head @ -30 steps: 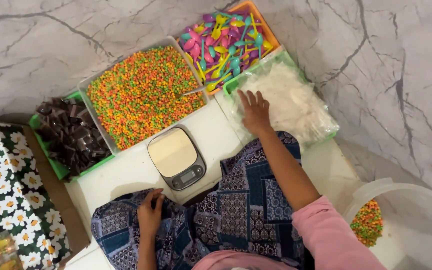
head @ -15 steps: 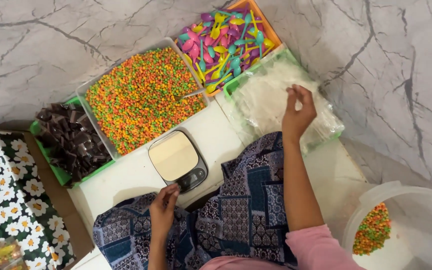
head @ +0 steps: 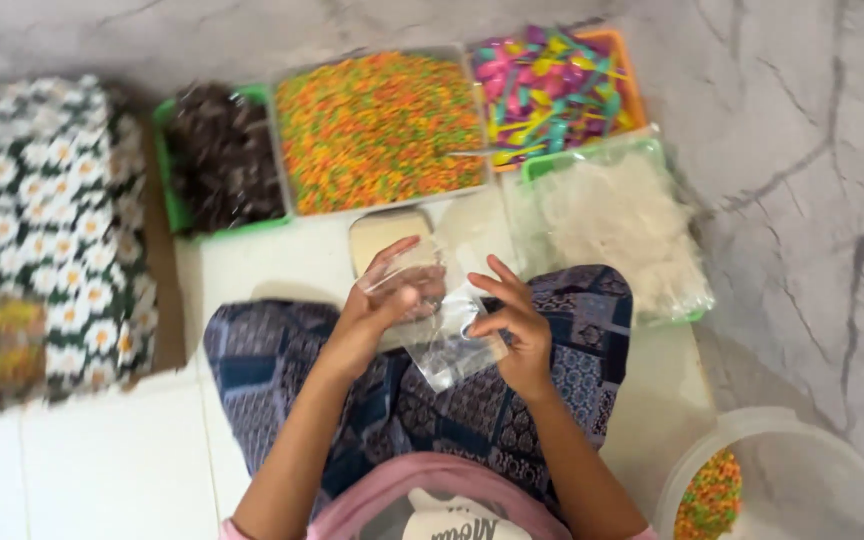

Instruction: The person is manually filling small plastic bags with colorful candies using a spoon, weighing each bag on a digital scale, and then placing the filled bags into a larger storage box.

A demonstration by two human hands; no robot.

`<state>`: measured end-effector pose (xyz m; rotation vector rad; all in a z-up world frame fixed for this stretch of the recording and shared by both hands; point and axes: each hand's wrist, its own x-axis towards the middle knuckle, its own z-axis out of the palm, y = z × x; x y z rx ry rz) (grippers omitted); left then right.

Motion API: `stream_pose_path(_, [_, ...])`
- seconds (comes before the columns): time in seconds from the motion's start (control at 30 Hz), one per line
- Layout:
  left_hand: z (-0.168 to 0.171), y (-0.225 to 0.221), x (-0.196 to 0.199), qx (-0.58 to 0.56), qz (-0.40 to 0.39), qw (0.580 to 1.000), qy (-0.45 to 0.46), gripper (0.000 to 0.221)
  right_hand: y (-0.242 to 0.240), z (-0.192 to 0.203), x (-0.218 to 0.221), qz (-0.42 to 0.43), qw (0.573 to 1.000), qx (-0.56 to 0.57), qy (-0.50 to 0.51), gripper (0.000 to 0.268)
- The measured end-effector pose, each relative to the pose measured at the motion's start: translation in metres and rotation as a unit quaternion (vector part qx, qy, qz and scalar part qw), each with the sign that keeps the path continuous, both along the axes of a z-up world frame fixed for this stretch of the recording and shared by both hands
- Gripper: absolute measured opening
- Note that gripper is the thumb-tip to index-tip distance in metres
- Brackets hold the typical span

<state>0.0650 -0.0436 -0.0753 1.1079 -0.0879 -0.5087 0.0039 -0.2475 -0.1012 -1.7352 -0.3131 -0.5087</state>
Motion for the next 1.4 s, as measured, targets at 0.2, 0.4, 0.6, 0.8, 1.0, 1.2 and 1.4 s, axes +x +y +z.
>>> stream_pose_path(0.2, [0.022, 0.026, -0.043, 0.054, 0.185, 0.976, -0.106, 0.055, 0.022, -0.033, -0.008, 0.021, 0.998, -0.058, -0.026, 0.029])
stream_pose_path(0.4, [0.042, 0.041, -0.061, 0.174, 0.265, 0.931, -0.181, 0.065, 0.019, 0.056, -0.008, -0.067, 0.993, -0.090, 0.025, 0.020])
stream_pose_path(0.6, [0.049, 0.041, -0.062, 0.307, 0.221, 0.898, -0.226, 0.056, 0.063, 0.114, 0.008, 0.057, 0.943, -0.300, -0.132, 0.028])
stream_pose_path(0.8, [0.055, 0.051, -0.055, 0.287, 0.112, 0.918, -0.248, 0.081, 0.067, 0.117, 0.025, 0.059, 0.904, -0.416, -0.077, 0.005])
stream_pose_path(1.0, [0.019, 0.057, -0.068, 0.327, 0.010, 0.922, -0.207, 0.092, 0.052, 0.121, 0.031, 0.050, 0.921, -0.385, -0.041, 0.010])
stream_pose_path(1.2, [-0.027, 0.069, -0.068, 0.370, 0.022, 0.884, -0.286, 0.078, 0.039, 0.117, 0.028, 0.112, 0.929, -0.353, 0.010, 0.008])
stream_pose_path(1.4, [0.008, 0.090, -0.034, 0.210, -0.132, 0.959, -0.137, 0.120, 0.027, 0.085, 0.029, 0.120, 0.911, -0.396, -0.001, 0.009])
